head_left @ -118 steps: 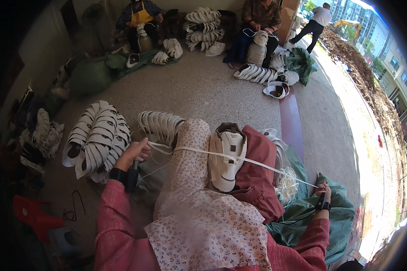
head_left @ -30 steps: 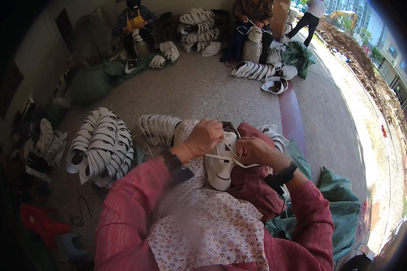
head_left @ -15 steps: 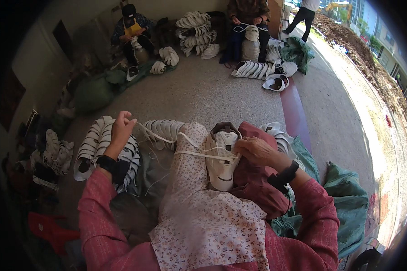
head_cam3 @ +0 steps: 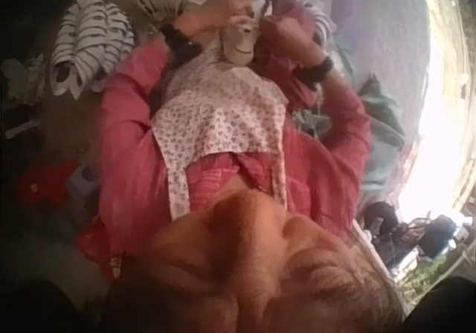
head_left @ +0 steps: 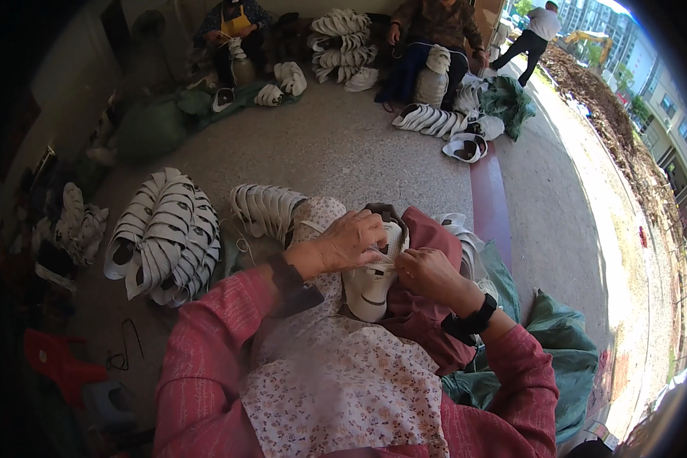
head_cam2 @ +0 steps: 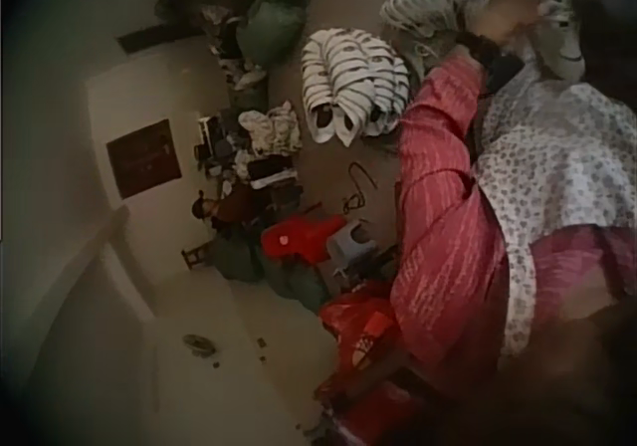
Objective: The person sits on the floor and threads white shoelaces through the eyelets of a white sneaker. They pull the laces tight, adjust the tongue, and repeat the lacing process on the same shoe multiple times.
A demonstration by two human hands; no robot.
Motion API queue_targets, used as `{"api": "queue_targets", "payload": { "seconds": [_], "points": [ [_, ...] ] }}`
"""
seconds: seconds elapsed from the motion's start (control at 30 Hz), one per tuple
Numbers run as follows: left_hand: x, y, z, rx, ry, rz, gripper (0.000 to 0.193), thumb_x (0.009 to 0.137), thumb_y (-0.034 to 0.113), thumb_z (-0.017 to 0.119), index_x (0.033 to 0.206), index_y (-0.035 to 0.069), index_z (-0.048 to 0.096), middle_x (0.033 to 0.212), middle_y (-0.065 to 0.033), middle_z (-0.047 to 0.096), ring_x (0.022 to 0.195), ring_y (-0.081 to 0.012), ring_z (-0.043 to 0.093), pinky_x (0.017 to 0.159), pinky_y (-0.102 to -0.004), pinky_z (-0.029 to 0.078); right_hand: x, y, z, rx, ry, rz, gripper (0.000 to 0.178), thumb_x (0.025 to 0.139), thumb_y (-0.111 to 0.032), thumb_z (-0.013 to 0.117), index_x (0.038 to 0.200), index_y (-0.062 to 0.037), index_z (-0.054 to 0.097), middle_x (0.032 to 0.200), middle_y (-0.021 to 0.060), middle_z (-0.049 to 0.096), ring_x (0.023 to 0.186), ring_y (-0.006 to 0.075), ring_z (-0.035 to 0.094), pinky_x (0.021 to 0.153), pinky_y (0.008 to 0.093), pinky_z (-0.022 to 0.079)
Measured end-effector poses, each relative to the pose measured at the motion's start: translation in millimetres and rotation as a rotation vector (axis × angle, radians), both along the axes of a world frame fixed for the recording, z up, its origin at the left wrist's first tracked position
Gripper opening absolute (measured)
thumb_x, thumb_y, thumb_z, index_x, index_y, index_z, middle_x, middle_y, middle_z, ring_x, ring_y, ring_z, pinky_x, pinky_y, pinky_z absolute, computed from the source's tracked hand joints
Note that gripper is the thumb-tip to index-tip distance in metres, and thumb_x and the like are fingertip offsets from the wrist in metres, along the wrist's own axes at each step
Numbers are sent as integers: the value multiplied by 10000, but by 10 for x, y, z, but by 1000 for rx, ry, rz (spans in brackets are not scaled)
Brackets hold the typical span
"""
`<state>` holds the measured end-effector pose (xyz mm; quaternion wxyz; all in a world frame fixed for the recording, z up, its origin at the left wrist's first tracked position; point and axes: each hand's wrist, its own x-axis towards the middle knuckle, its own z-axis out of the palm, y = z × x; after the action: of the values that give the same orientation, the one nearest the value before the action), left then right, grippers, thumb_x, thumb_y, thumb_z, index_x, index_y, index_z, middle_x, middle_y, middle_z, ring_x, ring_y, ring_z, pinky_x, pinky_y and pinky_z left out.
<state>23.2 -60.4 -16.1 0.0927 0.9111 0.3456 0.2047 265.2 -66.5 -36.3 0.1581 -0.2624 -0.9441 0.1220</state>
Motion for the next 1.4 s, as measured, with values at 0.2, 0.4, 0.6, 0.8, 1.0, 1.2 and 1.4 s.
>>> {"api": "queue_targets", "payload": {
  "seconds": [0.2,0.4,0.6,0.8,1.0,1.2,1.4],
  "points": [
    [59,61,-121,50,117,6,290,797,309,753,893,67,624,943,-89,516,957,-278,547,862,-390,481,-76,-120,-58,374,-7,-63,129,748,-111,639,816,-57,544,884,106,597,836,264,633,753,369,485],
    [78,120,-145,28,133,31,237,849,266,695,916,47,632,952,-112,533,954,-289,567,831,-390,505,39,24,207,133,157,63,295,700,-94,622,985,-49,562,1025,150,560,968,291,574,830,384,457],
    [234,266,-176,5,64,147,184,854,177,668,949,32,606,917,-126,551,855,-320,605,764,-404,520,2,184,78,-274,239,-8,302,743,-73,599,1035,-30,534,932,148,622,878,357,615,768,441,492],
    [7,-153,166,118,-269,314,216,936,250,625,959,36,607,845,-91,558,737,-254,619,658,-364,530,-201,121,-50,-112,178,-187,218,802,-82,592,1008,-12,573,856,140,647,771,342,658,690,434,515],
    [-530,-805,28,-1664,-803,460,404,1035,418,476,1118,39,588,873,-39,606,723,-130,573,604,-274,484,-221,35,-11,-542,428,-258,253,786,-83,656,1027,-32,598,837,134,669,696,302,673,645,385,531],
    [-606,-691,-319,-1628,-1588,279,328,1046,327,486,1186,38,555,780,9,534,637,-97,496,540,-248,434,-215,-39,54,-451,355,-291,339,789,-87,670,1109,-43,570,872,143,658,743,298,677,678,386,535],
    [-1273,-541,22,-1193,-1757,247,189,1050,208,487,1066,46,583,726,32,455,607,-86,458,518,-246,421,-345,10,-60,-181,198,-316,295,828,-91,645,1110,-42,574,829,124,637,779,281,669,679,400,519]
  ]
}}
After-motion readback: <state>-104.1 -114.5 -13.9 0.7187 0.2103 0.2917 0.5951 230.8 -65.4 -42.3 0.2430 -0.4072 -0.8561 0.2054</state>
